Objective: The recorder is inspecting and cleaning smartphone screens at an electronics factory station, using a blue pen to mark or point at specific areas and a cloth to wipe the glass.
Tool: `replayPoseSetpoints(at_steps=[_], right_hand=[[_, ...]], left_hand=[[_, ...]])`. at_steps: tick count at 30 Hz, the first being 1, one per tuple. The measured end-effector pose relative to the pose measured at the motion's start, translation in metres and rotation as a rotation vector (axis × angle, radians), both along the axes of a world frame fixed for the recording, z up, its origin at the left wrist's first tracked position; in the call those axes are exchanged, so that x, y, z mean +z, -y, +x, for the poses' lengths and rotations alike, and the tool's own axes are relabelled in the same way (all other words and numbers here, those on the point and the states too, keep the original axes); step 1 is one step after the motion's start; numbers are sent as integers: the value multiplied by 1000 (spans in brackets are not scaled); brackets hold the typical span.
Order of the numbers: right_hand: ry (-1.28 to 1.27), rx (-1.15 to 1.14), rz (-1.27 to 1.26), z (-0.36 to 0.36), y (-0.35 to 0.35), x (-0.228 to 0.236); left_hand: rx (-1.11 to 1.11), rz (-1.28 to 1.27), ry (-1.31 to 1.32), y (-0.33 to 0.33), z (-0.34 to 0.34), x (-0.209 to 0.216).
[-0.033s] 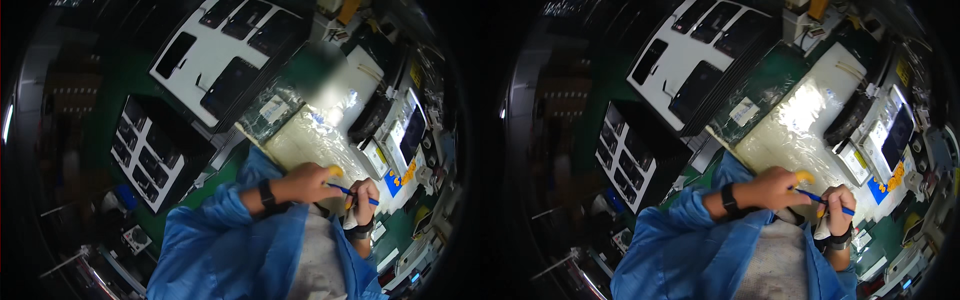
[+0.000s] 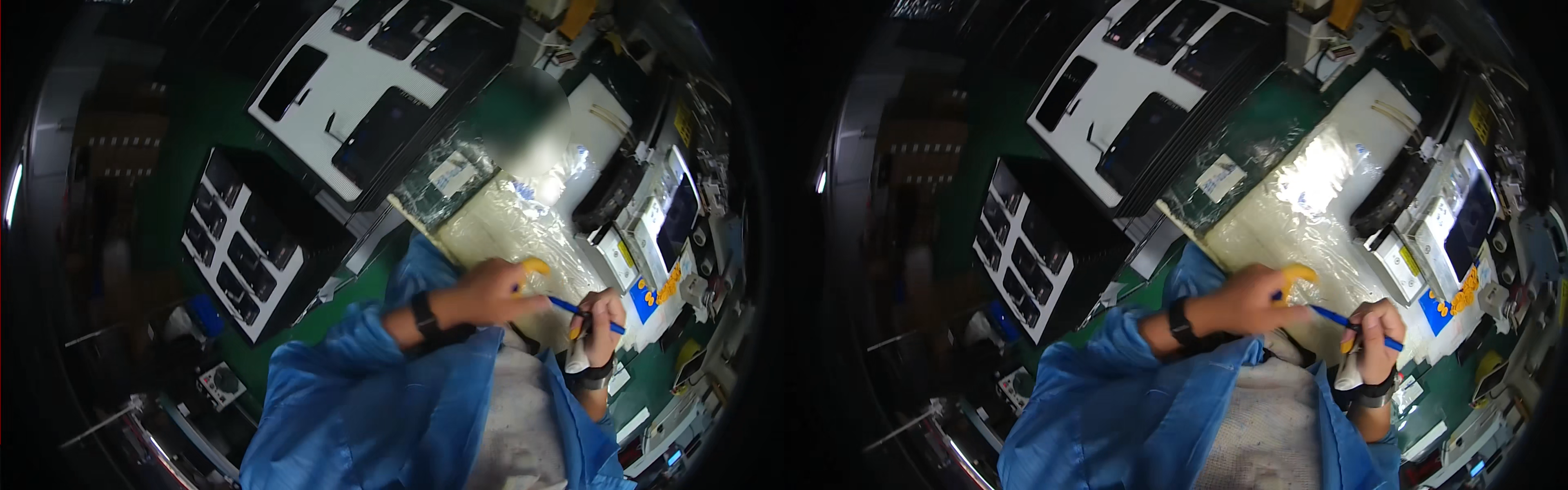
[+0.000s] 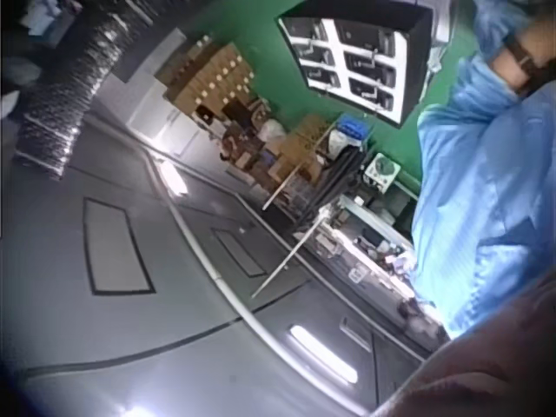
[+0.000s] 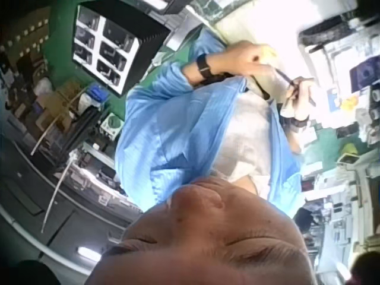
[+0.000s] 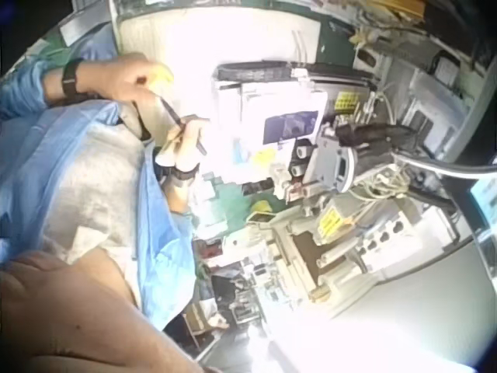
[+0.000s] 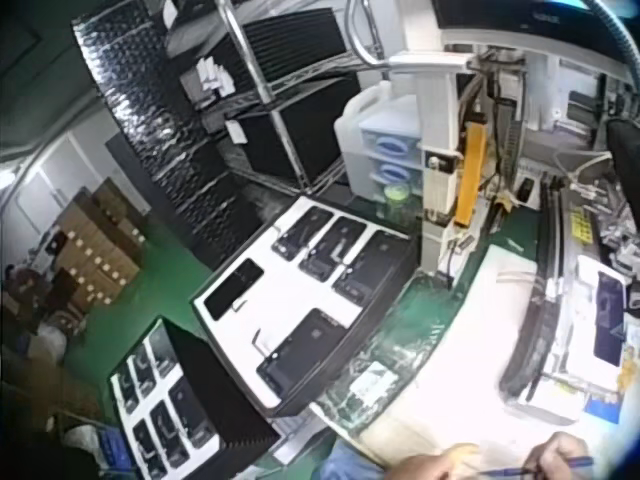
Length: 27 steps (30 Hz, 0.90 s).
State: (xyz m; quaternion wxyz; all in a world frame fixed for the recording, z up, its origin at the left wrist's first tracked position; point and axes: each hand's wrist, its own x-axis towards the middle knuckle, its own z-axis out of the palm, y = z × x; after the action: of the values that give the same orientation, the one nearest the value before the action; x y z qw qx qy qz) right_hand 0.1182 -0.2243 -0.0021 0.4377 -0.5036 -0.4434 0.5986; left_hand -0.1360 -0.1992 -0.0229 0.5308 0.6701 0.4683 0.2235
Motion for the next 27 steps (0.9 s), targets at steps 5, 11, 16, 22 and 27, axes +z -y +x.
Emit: replayPoseSetpoints(at_steps=[5,11,16,22,27], right_hand=[[16,-170,74,-4,-13,14],[66,-46,184,-3,-13,15],[112,-25,242,0,-9,12],[123,-54,231,13,-9,-1],[100,-96,221,9,-8,-4]], left_hand=[[796,-299,139,87,-109,-69],[1714,-816,29,263,-222,-194],[1801,-554,291,278,-233,-186],[1620,-712,359,280,-238,-180],[1579,-712,490,302,-247,-176]])
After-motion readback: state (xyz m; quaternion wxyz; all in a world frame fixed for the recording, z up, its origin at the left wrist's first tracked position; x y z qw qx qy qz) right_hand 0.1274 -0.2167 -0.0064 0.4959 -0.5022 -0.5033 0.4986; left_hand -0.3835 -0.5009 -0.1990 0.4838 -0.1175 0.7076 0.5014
